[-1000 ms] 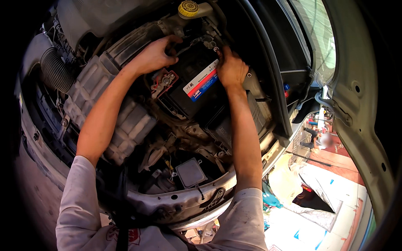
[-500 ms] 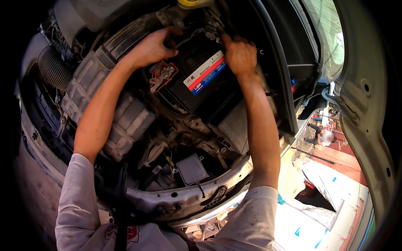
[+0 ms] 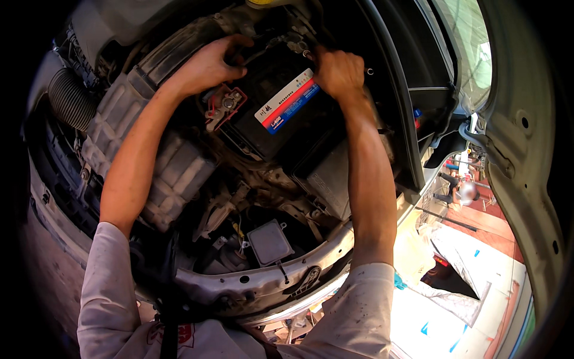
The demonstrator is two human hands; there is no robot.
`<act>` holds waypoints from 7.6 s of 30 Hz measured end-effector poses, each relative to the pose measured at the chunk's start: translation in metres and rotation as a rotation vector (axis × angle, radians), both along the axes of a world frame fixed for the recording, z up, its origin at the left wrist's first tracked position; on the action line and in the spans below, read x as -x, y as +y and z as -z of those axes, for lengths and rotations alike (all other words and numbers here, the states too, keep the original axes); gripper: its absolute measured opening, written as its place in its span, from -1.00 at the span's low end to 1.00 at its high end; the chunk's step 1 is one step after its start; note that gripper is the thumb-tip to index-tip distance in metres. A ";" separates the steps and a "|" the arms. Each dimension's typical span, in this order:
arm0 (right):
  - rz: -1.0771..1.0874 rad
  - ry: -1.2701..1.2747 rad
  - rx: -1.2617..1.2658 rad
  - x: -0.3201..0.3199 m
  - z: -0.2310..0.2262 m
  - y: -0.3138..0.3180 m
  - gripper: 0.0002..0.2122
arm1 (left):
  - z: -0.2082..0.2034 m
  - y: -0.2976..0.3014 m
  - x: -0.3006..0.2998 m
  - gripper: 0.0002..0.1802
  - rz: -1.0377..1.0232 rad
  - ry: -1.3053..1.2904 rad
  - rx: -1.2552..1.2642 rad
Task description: The person unpacks a new car battery from a cardboard box, places it into the engine bay, and connects the terminals using a wrench. The person secures the battery hold-down bracket and tightens the terminal nuts.
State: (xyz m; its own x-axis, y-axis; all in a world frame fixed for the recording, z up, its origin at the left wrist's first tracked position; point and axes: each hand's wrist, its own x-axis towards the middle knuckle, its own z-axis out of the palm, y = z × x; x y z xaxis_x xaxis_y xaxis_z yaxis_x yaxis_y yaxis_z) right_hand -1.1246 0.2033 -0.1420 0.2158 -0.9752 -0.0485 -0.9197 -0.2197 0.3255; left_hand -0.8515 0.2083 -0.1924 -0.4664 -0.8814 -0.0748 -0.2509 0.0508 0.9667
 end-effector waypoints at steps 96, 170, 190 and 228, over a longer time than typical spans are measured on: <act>0.216 -1.242 0.861 0.074 -0.074 0.267 -0.80 | -0.218 0.087 0.067 -0.66 -0.155 0.376 0.307; 0.555 -0.973 0.494 -0.040 -0.029 0.185 -0.61 | -0.047 -0.055 0.024 -0.57 0.399 0.455 0.306; 0.530 -0.967 0.524 -0.042 -0.027 0.189 -0.59 | -0.045 -0.046 0.022 -0.54 0.288 0.360 0.457; 0.291 -0.346 0.243 0.000 -0.017 0.154 -0.84 | -0.031 -0.058 0.008 -0.69 0.412 -0.320 0.365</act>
State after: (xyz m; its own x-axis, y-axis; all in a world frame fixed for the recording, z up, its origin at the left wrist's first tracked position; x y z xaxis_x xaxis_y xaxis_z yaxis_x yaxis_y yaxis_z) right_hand -1.1246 0.3572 -0.1250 -0.1031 -0.9715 0.2137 -0.9944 0.1058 0.0014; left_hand -0.8599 0.1506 -0.1615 -0.7769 -0.6296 0.0050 -0.4142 0.5171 0.7490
